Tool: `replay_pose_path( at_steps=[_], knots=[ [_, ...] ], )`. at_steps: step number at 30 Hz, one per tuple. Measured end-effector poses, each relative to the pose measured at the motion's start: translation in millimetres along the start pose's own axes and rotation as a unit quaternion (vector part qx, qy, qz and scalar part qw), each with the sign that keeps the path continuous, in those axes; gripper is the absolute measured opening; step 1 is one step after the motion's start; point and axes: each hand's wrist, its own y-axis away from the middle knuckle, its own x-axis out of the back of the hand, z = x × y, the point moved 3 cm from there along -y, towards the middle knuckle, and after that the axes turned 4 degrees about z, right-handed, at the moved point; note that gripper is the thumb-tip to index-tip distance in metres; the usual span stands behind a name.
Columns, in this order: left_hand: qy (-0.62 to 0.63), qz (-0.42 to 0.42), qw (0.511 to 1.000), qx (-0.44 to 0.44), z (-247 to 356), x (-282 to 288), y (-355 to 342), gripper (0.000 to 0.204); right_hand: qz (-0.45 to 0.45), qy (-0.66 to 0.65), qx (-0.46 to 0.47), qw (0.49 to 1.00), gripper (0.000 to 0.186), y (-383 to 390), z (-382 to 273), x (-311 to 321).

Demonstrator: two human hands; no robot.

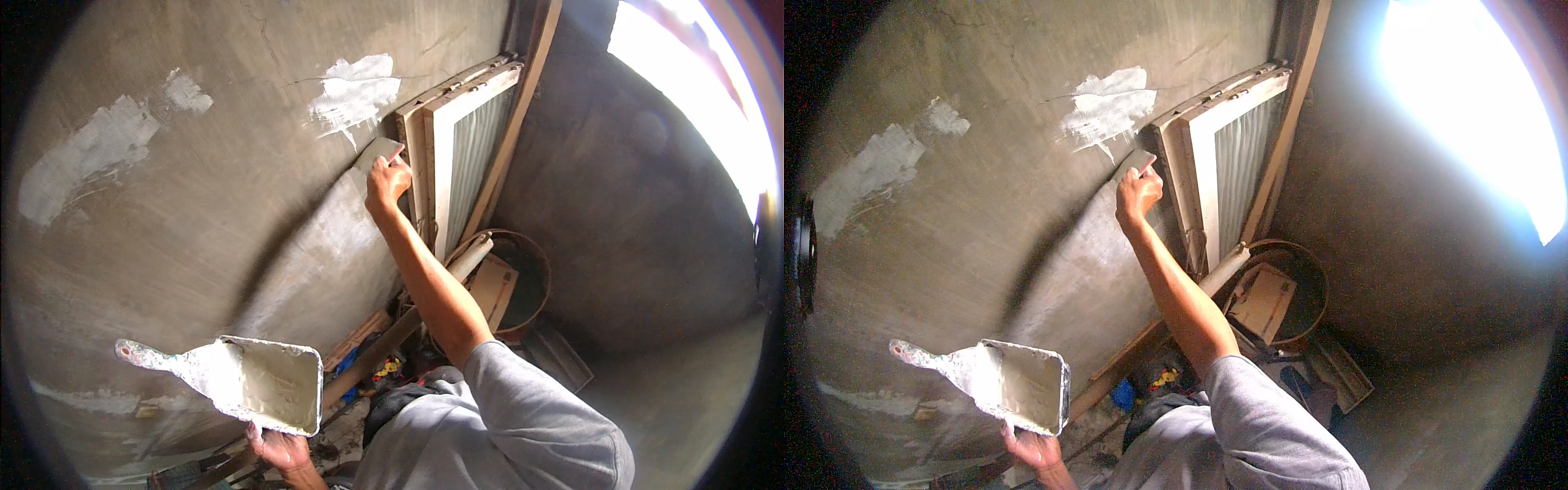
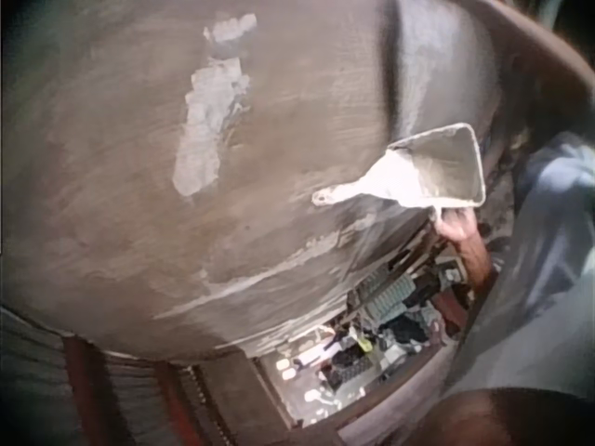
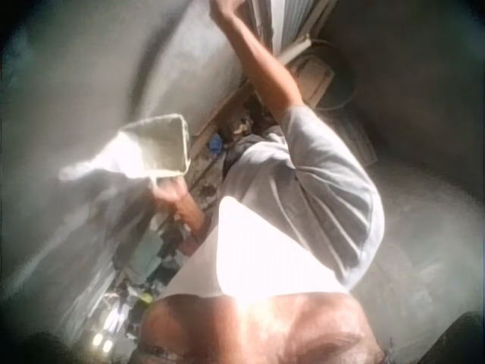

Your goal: The person applies patching compound to cracks and holes in a concrete wall using a putty knife and a plastic container.

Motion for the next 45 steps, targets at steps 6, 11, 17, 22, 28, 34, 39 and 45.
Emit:
replay_pose_path(
  at_steps=[6, 11, 17, 22, 28, 34, 39, 45],
  knots=[
    [0.034, 0.01, 0.999, 0.011, 1.1, 2.5, -2.4, 0.055, -0.055, 0.015, 0.015, 0.998, 0.014, -4.5, -24.5, -15.1],
    [0.031, -0.006, 1.0, 0.005, -2.6, -2.1, -0.2, 0.056, -0.069, -0.014, 0.126, 0.99, 0.02, -3.8, -75.6, -33.6],
    [0.026, 0.027, 0.999, 0.001, -2.8, 0.7, 2.0, 0.056, -0.192, -0.129, 0.104, 0.967, 0.019, -18.0, -119.7, -30.5],
    [0.039, -0.01, 0.999, 0.029, -5.8, -4.5, 5.0, 0.055, -0.124, -0.118, -0.078, 0.982, 0.013, -19.5, -47.2, 22.5],
    [0.06, 0.011, 0.997, 0.038, -4.1, -1.6, 4.5, 0.058, -0.066, 0.017, -0.127, 0.99, 0.012, -46.8, 22.8, 23.8],
    [0.058, 0.054, 0.997, 0.023, -5.7, -1.5, 5.4, 0.058, -0.03, 0.029, -0.077, 0.996, 0.014, -68.5, 4.1, -5.8],
    [0.057, 0.06, 0.996, 0.015, -10.5, -0.5, 3.8, 0.057, -0.069, 0.02, -0.047, 0.996, 0.017, -81.8, -38.3, -21.8],
    [0.037, 0.055, 0.998, 0.004, -8.2, 4.7, 5.5, 0.052, -0.189, -0.109, 0.01, 0.976, 0.012, -57.8, -100.7, -22.2]
  ],
)
